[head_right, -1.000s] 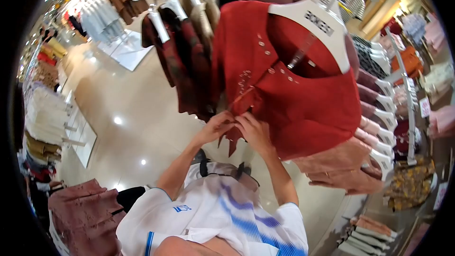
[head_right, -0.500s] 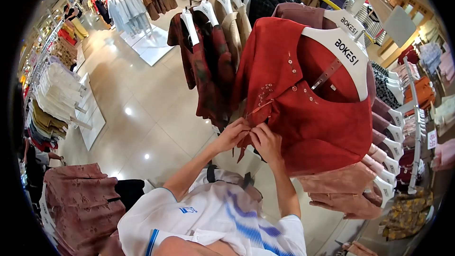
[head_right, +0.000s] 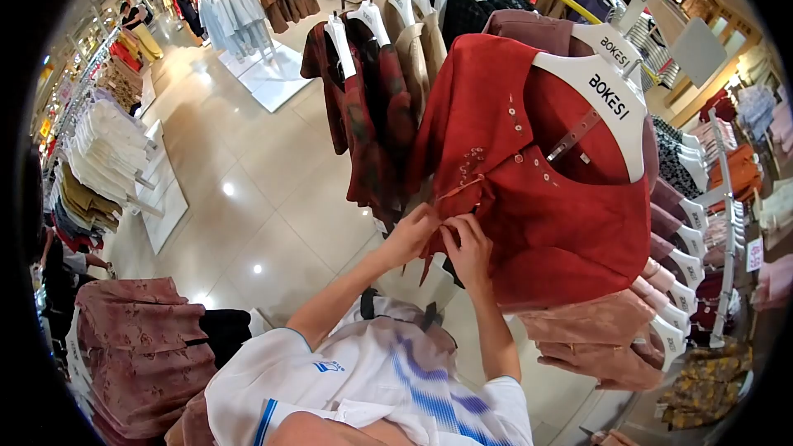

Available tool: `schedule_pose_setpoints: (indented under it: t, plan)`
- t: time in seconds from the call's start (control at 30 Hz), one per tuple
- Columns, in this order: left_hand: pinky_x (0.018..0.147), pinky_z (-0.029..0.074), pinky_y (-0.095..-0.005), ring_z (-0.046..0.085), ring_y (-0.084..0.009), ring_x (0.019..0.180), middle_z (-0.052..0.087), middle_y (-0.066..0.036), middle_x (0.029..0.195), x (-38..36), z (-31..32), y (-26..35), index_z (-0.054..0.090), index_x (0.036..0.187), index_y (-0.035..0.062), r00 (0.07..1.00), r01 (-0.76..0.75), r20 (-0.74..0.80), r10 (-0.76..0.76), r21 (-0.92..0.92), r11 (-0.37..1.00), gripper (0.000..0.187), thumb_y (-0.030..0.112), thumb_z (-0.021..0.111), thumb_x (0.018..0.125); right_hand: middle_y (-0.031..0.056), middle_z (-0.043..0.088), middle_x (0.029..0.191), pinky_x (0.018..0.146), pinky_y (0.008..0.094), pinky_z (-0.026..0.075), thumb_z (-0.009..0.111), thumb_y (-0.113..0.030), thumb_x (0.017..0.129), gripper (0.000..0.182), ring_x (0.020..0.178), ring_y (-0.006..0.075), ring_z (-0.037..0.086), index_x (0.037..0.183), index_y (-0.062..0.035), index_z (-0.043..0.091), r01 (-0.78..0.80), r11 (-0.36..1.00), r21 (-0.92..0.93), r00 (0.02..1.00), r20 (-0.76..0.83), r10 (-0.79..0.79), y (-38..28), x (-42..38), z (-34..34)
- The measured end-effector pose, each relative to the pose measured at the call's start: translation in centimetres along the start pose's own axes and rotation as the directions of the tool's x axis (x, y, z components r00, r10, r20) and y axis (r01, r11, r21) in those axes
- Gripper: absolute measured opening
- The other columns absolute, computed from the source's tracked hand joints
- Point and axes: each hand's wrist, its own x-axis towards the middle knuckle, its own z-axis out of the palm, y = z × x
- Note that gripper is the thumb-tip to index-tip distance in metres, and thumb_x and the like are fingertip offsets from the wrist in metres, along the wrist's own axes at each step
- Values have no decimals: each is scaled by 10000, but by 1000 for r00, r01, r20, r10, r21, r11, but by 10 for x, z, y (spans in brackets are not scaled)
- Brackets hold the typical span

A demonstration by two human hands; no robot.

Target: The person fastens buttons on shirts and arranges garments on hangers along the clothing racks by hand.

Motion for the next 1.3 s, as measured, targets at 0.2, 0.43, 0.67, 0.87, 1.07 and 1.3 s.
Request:
schedule_pose_setpoints:
  t: [0.2, 0.43, 0.67, 0.87, 1.07, 1.3]
  plan:
    - [724, 468, -516, 563, -496, 886, 513, -282, 1094, -3, 6, -7, 484, 1070, 10, 988, 140, 51, -144, 89, 986, 284, -61, 520, 798, 79, 614, 859, 569, 320, 490, 707, -14, 806, 132, 643, 227, 625, 908, -32, 625, 16, 998, -58, 1000, -17, -17, 1, -1, 4]
    - [755, 466, -518, 567, -492, 917, 501, -293, 1138, -6, 19, -14, 448, 1038, -15, 958, 264, 51, -281, 216, 940, 235, -24, 548, 826, 52, 611, 860, 569, 366, 507, 701, -90, 827, 96, 704, 284, 640, 867, -79, 614, 52, 983, -178, 999, 17, -50, -2, 0, 7]
    - [713, 450, -439, 526, -417, 872, 517, -191, 1062, -14, 13, -19, 483, 998, 15, 987, 158, -1, -159, -89, 983, 207, 65, 629, 859, 93, 609, 835, 563, 286, 469, 682, -8, 839, 77, 652, 196, 609, 879, -2, 616, -118, 975, 188, 992, -16, 123, 4, 10, -11]
    - [654, 426, -430, 551, -367, 786, 544, -184, 927, -37, 29, -45, 518, 927, 23, 997, 77, 25, -77, 14, 997, 118, 84, 613, 893, 60, 606, 824, 539, 246, 437, 674, 3, 851, 56, 592, 108, 582, 873, 4, 623, -191, 942, 278, 978, 133, 159, -2, 17, -24]
    - [650, 456, -373, 578, -310, 710, 570, -177, 777, -24, 10, -31, 594, 924, -13, 954, 296, 80, -288, -113, 949, 105, 92, 603, 929, 63, 616, 796, 525, 256, 441, 687, -7, 848, 69, 556, 108, 573, 877, 2, 625, -211, 937, 280, 977, 82, 196, 16, 25, -28]
    - [625, 437, -302, 483, -180, 652, 502, -96, 729, -7, -9, -26, 566, 865, -1, 932, 360, 8, -363, -145, 922, 100, 64, 583, 940, -17, 597, 762, 492, 190, 394, 650, -34, 902, 47, 564, 26, 508, 923, -17, 611, -389, 830, 400, 919, 230, 320, 17, 33, -37]
